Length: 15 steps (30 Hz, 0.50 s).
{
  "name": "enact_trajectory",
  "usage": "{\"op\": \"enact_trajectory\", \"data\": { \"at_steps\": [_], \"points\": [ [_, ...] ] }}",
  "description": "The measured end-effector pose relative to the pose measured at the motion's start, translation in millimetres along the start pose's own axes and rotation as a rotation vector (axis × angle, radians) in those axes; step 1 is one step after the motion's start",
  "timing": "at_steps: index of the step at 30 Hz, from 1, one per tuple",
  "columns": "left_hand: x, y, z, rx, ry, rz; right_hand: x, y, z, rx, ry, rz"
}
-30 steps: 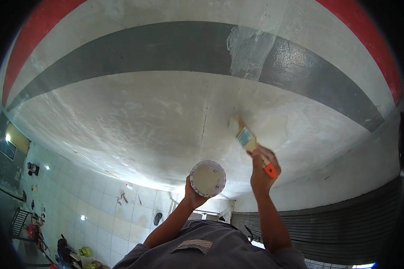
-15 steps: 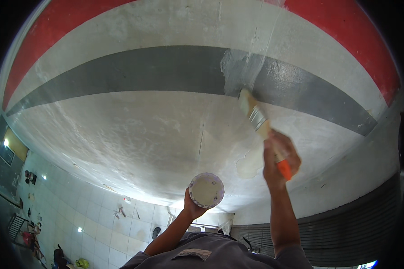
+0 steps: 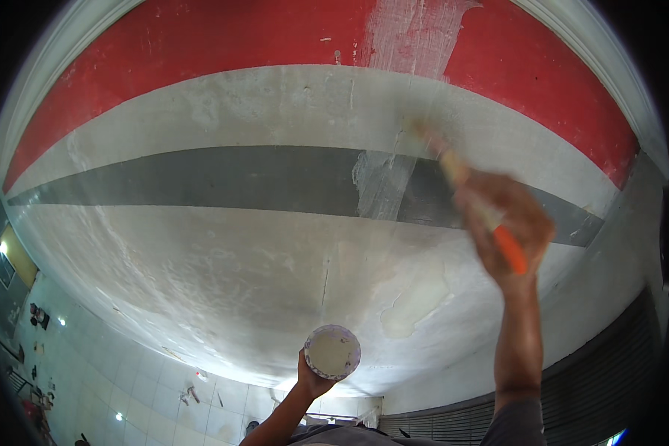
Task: Painting a wall with white paint using a brush.
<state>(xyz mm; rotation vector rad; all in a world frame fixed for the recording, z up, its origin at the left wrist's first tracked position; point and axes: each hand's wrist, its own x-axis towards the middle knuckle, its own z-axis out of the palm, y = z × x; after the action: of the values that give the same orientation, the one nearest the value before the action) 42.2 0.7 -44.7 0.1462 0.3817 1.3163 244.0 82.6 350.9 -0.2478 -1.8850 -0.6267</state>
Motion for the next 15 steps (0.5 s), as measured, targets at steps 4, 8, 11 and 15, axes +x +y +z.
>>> {"op": "enact_trajectory", "data": {
  "at_steps": [4,8,11,15],
  "points": [
    [6.1,-4.7,8.6,-0.008,-0.005,-0.057,51.1,13.5,-13.3,-0.357,0.067,-0.298],
    [4.7,-0.3,2.4,-0.018,0.010,-0.041,29.4,2.2,13.6,-0.359,-0.129,-0.331],
    [2.1,0.6,2.6,-0.023,0.013,-0.058,-24.1,-26.9,30.4,-0.243,-0.335,-0.350],
    [5.2,-1.2,5.5,0.000,0.008,-0.063,-61.6,-48.7,29.0,-0.002,-0.566,-0.293]
  ]
}}
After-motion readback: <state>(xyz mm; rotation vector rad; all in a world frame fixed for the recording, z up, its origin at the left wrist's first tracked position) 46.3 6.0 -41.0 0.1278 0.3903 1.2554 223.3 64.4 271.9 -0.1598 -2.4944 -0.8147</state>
